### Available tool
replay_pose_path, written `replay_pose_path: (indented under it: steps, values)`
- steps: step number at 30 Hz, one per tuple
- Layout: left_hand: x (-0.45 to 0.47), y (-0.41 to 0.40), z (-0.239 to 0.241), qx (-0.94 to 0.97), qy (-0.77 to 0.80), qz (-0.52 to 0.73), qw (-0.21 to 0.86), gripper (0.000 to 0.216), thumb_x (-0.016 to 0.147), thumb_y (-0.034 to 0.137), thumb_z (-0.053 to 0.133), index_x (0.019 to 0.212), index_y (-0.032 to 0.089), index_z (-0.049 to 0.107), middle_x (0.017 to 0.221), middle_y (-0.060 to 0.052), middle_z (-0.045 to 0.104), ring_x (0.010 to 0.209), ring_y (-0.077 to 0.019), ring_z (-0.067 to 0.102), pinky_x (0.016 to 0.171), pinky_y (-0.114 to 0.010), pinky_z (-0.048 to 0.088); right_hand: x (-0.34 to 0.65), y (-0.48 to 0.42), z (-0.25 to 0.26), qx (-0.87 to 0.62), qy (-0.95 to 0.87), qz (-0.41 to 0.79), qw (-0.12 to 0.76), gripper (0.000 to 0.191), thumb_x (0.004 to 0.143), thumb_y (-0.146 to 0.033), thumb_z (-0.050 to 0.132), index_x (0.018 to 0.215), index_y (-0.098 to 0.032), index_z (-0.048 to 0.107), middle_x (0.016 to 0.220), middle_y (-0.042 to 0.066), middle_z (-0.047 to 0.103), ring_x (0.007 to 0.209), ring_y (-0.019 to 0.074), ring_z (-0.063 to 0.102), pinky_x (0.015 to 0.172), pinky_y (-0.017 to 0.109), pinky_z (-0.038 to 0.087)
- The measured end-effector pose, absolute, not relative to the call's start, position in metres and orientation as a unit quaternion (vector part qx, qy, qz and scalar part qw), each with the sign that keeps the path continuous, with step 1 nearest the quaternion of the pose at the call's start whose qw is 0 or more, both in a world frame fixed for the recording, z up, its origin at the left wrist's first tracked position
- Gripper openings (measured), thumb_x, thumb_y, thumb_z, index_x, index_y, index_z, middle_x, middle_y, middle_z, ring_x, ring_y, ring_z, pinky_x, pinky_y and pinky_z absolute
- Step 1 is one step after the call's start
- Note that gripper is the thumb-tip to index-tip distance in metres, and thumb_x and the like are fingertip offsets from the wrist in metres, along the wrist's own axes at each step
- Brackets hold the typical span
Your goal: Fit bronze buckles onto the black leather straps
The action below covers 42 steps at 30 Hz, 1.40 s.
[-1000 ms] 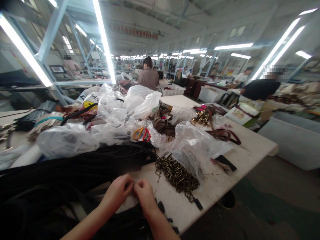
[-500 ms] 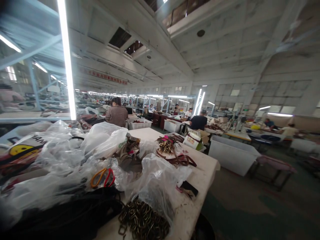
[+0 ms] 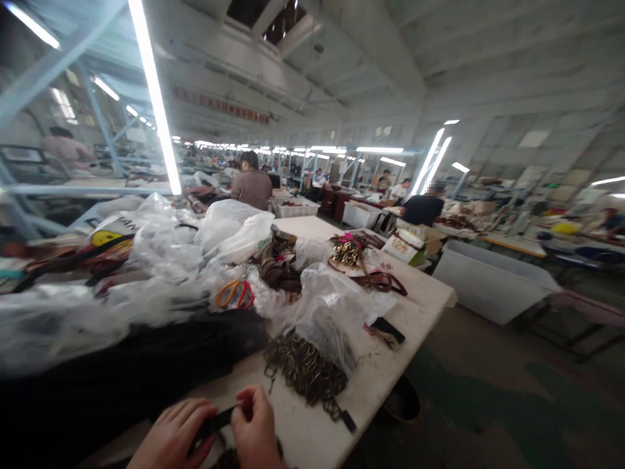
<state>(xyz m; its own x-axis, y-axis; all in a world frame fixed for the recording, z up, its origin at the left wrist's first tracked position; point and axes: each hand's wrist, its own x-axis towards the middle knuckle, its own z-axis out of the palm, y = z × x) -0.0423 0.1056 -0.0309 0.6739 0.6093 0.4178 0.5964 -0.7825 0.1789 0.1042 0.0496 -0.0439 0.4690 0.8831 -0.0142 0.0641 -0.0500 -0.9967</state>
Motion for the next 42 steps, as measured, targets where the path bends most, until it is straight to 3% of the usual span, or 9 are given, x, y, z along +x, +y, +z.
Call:
replay_pose_path:
  steps: [5, 9, 13, 22, 27, 30, 33, 37, 42]
  values:
    - [-0.046, 0.087, 0.001, 0.912, 0.353, 0.071, 0.199, 0.014, 0.079, 0.021, 0.050, 0.089, 0.020, 0.060, 0.085, -0.002, 0.066, 0.081, -0.0180, 0.060, 0.075, -0.029, 0.046, 0.129, 0.023, -0.041, -0.656, -0.386, 0.377, 0.527, 0.023, 0.069, -0.026, 0.052, 0.089, -0.016, 0.055, 0.077, 0.003, 0.059, 0.072, 0.0174, 0.055, 0.067, 0.028, 0.044]
    - [-0.060, 0.083, 0.001, 0.886, 0.384, 0.047, 0.255, 0.021, 0.082, 0.029, 0.048, 0.100, 0.021, 0.057, 0.096, -0.002, 0.063, 0.085, -0.0168, 0.059, 0.073, -0.025, 0.045, 0.136, 0.014, -0.038, -0.661, -0.361, 0.413, 0.511, 0.025, 0.070, -0.032, 0.053, 0.090, -0.016, 0.052, 0.078, 0.003, 0.058, 0.070, 0.0177, 0.055, 0.062, 0.028, 0.045]
    - [-0.045, 0.078, 0.001, 0.893, 0.377, 0.087, 0.229, 0.049, 0.075, 0.044, 0.057, 0.118, 0.022, 0.046, 0.103, -0.006, 0.059, 0.091, -0.0199, 0.057, 0.077, -0.030, 0.044, 0.126, 0.015, -0.022, -0.628, -0.358, 0.450, 0.525, 0.026, 0.073, -0.033, 0.052, 0.094, -0.017, 0.049, 0.074, 0.000, 0.054, 0.062, 0.0140, 0.051, 0.055, 0.024, 0.042]
    - [-0.026, 0.067, -0.006, 0.907, 0.364, 0.052, 0.205, 0.026, 0.082, 0.042, 0.047, 0.090, 0.020, 0.057, 0.081, -0.003, 0.061, 0.074, -0.0178, 0.056, 0.064, -0.027, 0.041, 0.124, 0.007, -0.024, -0.636, -0.354, 0.448, 0.519, 0.024, 0.075, -0.032, 0.049, 0.093, -0.017, 0.046, 0.070, -0.001, 0.050, 0.060, 0.0138, 0.051, 0.053, 0.023, 0.043]
    - [-0.071, 0.083, -0.009, 0.884, 0.415, 0.008, 0.215, 0.026, 0.085, 0.038, 0.043, 0.100, 0.020, 0.055, 0.094, -0.004, 0.062, 0.084, -0.0183, 0.058, 0.072, -0.027, 0.042, 0.146, 0.007, -0.036, -0.690, -0.519, 0.334, 0.378, 0.021, 0.077, -0.025, 0.042, 0.089, -0.017, 0.058, 0.081, 0.005, 0.059, 0.076, 0.0190, 0.056, 0.071, 0.030, 0.044]
    - [-0.098, 0.090, -0.013, 0.864, 0.472, -0.054, 0.167, 0.032, 0.089, 0.034, 0.031, 0.083, 0.018, 0.058, 0.081, -0.005, 0.062, 0.077, -0.0195, 0.059, 0.068, -0.028, 0.042, 0.148, 0.012, -0.040, -0.676, -0.615, 0.269, 0.304, 0.024, 0.080, -0.024, 0.041, 0.090, -0.018, 0.062, 0.091, 0.007, 0.059, 0.088, 0.0199, 0.054, 0.081, 0.031, 0.040]
    - [-0.112, 0.082, -0.016, 0.867, 0.455, -0.119, 0.163, 0.036, 0.088, 0.032, 0.030, 0.073, 0.018, 0.059, 0.076, -0.005, 0.061, 0.072, -0.0197, 0.059, 0.063, -0.028, 0.042, 0.137, 0.014, -0.040, -0.642, -0.671, 0.255, 0.268, 0.024, 0.084, -0.029, 0.043, 0.094, -0.018, 0.062, 0.094, 0.007, 0.058, 0.088, 0.0185, 0.054, 0.079, 0.029, 0.039]
    - [-0.123, 0.072, -0.013, 0.870, 0.433, -0.130, 0.196, 0.022, 0.084, 0.030, 0.041, 0.077, 0.019, 0.059, 0.078, -0.003, 0.061, 0.070, -0.0172, 0.058, 0.061, -0.025, 0.043, 0.127, 0.009, -0.036, -0.604, -0.732, 0.265, 0.172, 0.030, 0.087, -0.029, 0.040, 0.070, -0.019, 0.062, 0.073, 0.003, 0.057, 0.073, 0.0156, 0.053, 0.068, 0.026, 0.036]
    - [-0.141, 0.102, -0.011, 0.857, 0.514, -0.013, 0.018, 0.020, 0.080, 0.016, 0.045, 0.096, 0.017, 0.057, 0.099, -0.008, 0.057, 0.094, -0.0207, 0.053, 0.080, -0.031, 0.041, 0.128, 0.005, -0.036, -0.612, -0.736, 0.253, 0.144, 0.032, 0.088, -0.027, 0.039, 0.064, -0.019, 0.059, 0.070, 0.003, 0.056, 0.070, 0.0151, 0.053, 0.064, 0.025, 0.034]
